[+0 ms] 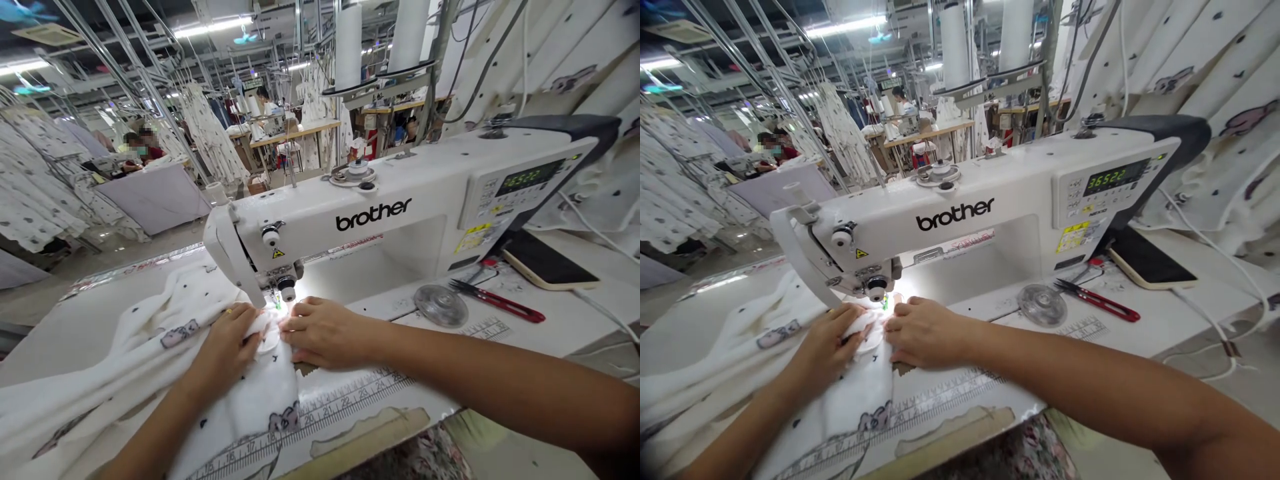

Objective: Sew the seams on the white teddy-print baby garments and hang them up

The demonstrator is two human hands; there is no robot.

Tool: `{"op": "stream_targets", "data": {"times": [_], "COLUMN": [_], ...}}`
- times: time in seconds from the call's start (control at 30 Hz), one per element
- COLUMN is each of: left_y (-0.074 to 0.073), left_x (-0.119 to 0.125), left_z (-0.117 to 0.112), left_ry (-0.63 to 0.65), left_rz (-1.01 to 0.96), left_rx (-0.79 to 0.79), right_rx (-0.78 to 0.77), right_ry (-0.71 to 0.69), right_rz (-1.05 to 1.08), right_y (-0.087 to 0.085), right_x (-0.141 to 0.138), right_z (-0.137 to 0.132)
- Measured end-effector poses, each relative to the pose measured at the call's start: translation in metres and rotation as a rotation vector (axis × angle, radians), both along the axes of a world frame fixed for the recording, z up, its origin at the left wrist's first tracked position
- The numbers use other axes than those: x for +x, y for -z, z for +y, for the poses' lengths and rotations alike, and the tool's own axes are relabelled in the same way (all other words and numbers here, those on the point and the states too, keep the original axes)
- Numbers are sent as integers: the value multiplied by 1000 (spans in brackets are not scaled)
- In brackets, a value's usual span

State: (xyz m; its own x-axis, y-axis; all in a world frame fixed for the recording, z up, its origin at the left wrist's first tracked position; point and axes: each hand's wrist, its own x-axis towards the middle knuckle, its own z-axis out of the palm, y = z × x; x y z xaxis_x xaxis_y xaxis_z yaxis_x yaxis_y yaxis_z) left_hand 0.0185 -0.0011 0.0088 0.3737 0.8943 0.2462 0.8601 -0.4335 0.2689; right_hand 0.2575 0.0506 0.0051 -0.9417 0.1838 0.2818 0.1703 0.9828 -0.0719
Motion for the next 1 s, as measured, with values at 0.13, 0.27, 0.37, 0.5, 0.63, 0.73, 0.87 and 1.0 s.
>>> {"op": "stream_targets", "data": {"times": [0.13,0.27,0.37,0.5,0.63,0.73,0.87,1.0], "left_y": [-5,-10,-12,-7,2,5,7,6], "left_x": [8,12,20,40,48,42,33,32], "left_z": [-12,-17,-18,-22,-25,-25,-26,-27], "left_ry": [10,-3,-15,45,30,24,85,127], "left_rz": [52,110,142,184,207,139,113,201], "left_rx": [63,255,402,440,278,140,157,307], "right_rx": [-59,-42,-28,-63,-53,-27,-27,-40], "right_ry": [-60,-61,-47,-47,-70,-114,-170,-186], "right_rz": [6,21,38,53,45,56,86,71], "right_y": [0,3,5,4,3,5,6,4], "right_x": [3,5,4,4,6,8,9,10], "right_z": [3,6,6,3,4,7,12,14]}}
